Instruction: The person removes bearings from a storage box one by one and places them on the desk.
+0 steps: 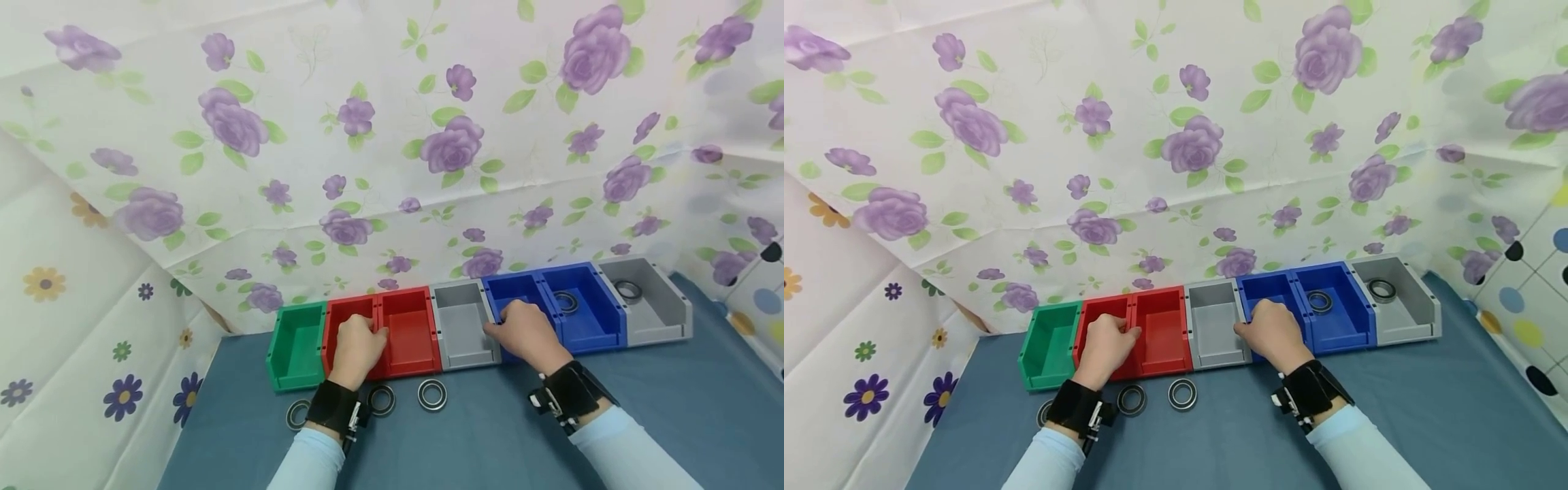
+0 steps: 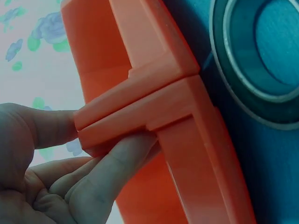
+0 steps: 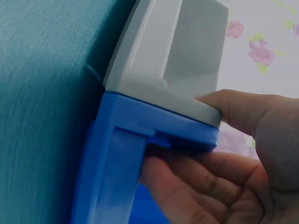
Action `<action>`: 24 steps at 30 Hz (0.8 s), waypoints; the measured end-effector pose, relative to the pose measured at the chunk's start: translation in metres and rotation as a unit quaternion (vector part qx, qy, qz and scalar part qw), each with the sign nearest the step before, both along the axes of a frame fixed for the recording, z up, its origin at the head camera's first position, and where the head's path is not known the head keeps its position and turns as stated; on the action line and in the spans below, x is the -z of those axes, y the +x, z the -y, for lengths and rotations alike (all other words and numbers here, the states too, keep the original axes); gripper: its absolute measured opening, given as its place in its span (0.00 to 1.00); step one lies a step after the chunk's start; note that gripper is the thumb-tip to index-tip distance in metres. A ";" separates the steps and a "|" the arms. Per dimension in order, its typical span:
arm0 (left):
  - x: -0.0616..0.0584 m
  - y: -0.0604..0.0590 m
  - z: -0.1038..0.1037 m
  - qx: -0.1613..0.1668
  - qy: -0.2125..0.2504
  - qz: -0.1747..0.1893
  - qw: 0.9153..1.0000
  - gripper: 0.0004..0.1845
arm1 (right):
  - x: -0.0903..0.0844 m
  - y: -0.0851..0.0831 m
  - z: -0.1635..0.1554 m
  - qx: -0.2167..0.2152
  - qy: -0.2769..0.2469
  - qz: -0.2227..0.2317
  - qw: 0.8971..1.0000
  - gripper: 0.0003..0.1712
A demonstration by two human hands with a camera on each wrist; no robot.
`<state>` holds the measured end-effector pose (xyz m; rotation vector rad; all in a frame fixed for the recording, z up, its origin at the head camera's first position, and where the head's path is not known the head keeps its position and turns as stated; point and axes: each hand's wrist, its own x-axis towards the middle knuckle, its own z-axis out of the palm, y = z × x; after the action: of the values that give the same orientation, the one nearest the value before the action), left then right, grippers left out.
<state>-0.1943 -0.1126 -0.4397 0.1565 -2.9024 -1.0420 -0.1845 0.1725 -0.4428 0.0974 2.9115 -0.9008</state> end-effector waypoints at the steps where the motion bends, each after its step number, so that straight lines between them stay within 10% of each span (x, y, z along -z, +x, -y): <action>1: 0.001 0.000 0.001 -0.001 0.000 0.002 1.000 0.16 | 0.000 0.001 -0.001 -0.004 0.001 -0.005 1.000 0.31; 11: -0.001 -0.001 0.002 0.003 0.011 0.015 1.000 0.12 | -0.018 -0.003 -0.012 -0.021 -0.006 -0.068 0.997 0.15; 24: -0.001 -0.001 0.002 0.000 0.011 0.023 1.000 0.14 | -0.011 -0.012 -0.012 -0.067 0.025 0.024 0.997 0.33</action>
<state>-0.1953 -0.1144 -0.4388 0.1829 -2.9328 -1.0850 -0.1968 0.1840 -0.4320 -0.0720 2.8570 -0.7944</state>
